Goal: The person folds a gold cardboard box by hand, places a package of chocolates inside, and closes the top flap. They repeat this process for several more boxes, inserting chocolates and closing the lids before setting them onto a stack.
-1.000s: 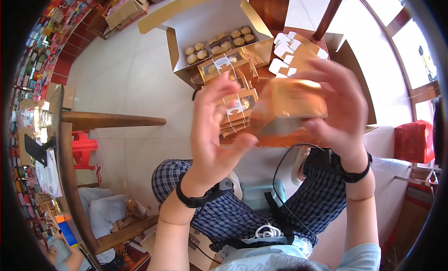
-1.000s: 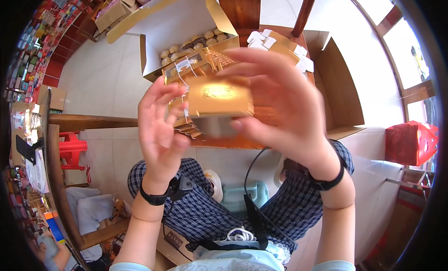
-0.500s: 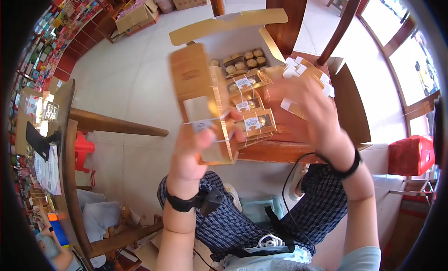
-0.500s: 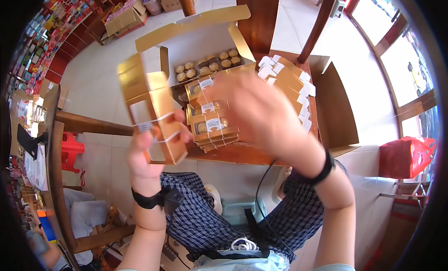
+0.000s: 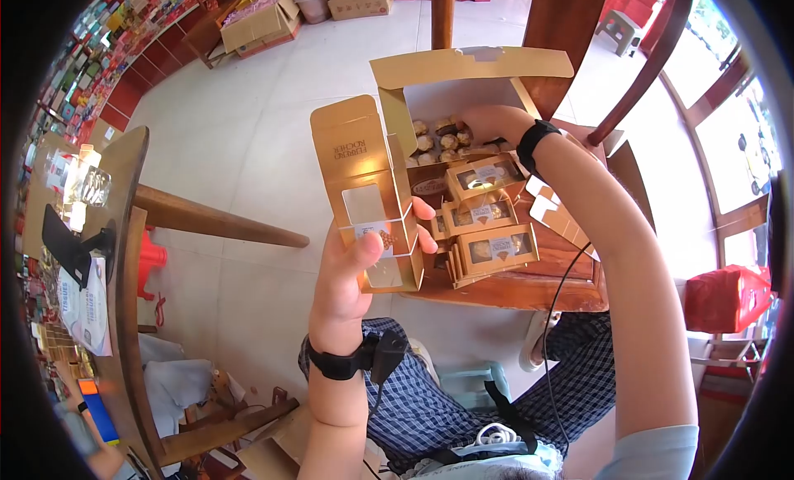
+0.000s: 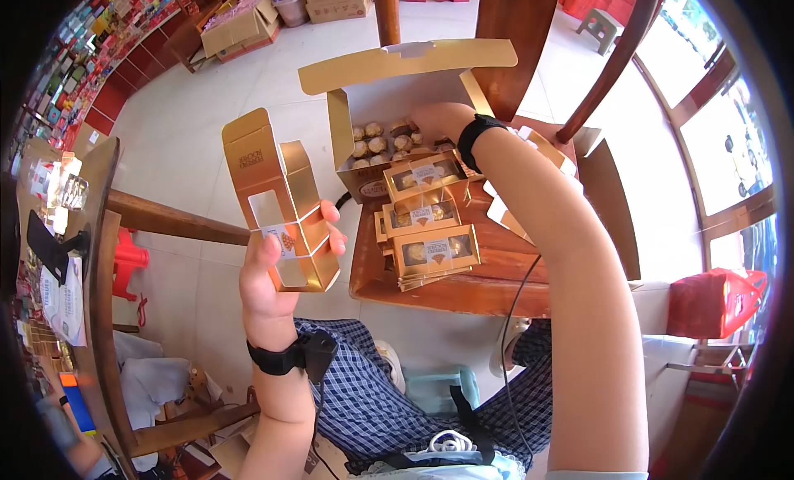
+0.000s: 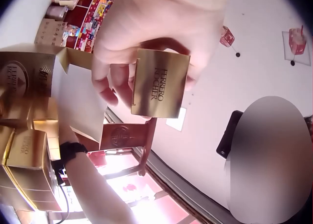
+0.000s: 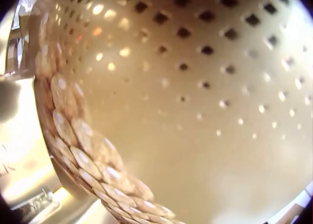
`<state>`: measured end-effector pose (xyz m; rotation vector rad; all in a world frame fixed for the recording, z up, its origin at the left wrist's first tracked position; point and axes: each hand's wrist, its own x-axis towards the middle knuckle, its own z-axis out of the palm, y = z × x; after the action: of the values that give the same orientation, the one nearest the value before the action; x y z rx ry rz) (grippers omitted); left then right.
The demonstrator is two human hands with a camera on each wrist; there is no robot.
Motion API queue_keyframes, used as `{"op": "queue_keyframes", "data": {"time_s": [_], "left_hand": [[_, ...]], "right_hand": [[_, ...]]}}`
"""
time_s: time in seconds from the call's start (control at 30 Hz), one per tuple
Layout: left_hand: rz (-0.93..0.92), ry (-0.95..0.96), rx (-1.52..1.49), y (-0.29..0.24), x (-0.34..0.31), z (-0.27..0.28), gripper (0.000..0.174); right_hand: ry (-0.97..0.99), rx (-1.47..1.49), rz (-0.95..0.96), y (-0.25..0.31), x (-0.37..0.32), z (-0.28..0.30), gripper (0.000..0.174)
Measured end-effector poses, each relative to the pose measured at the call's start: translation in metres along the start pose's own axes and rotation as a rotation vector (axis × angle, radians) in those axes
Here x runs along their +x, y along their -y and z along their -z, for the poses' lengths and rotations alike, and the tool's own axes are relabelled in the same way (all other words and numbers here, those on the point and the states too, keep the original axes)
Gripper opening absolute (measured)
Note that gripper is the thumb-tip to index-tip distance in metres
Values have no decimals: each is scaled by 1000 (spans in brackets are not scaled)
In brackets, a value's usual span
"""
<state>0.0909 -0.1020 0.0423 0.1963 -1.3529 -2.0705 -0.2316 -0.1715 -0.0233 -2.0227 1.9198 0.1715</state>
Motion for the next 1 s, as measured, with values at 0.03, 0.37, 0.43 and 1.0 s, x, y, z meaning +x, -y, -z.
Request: {"op": "queue_keyframes", "data": {"time_s": [0.03, 0.37, 0.43, 1.0], "left_hand": [[-1, -39, -7, 0, 1, -1, 63], [18, -32, 60, 2, 8, -9, 61], [24, -39, 71, 4, 10, -12, 63], [-63, 319, 850, 17, 8, -65, 58]], "right_hand": [[-23, 3, -15, 4, -2, 0, 43], [-122, 131, -12, 4, -4, -6, 37], [-111, 133, -19, 6, -12, -2, 38], [-825, 1483, 319, 57, -248, -1, 41]]}}
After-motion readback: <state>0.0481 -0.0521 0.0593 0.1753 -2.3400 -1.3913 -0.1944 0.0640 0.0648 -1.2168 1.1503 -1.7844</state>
